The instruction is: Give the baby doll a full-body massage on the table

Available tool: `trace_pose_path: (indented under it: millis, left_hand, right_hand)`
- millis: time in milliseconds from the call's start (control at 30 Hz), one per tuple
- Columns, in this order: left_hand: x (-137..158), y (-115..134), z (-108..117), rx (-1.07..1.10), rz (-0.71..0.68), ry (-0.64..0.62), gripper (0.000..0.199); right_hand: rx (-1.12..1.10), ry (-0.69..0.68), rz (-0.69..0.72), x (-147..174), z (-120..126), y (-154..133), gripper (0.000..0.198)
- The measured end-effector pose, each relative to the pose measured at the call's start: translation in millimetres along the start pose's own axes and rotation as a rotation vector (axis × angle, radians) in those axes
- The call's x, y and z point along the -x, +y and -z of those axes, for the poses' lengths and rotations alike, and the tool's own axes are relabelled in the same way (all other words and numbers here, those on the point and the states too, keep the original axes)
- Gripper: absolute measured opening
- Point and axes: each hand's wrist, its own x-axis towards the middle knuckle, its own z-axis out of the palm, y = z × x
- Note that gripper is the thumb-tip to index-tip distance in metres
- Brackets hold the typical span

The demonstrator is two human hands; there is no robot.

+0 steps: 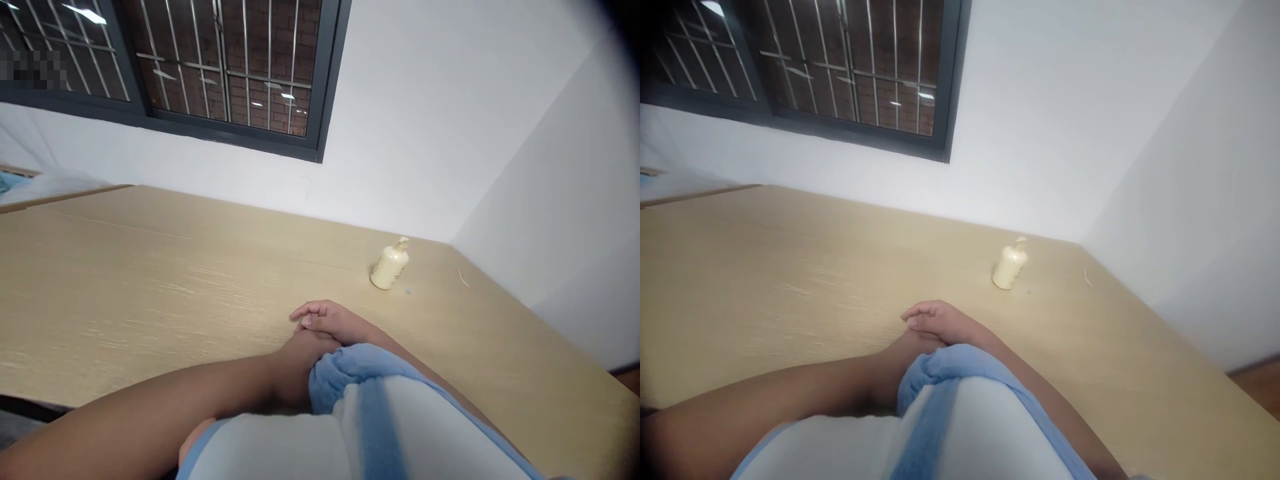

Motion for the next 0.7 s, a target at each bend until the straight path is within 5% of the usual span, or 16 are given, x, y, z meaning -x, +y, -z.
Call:
trace_pose_path:
  millis: [700]
  left_hand:
    - [3.5,-0.9,13.8,0.332,-0.102,0.07,0.004]
  right_hand:
    - [0.081,0.074,0.052,4.9,-2.9,-11.1,0.048]
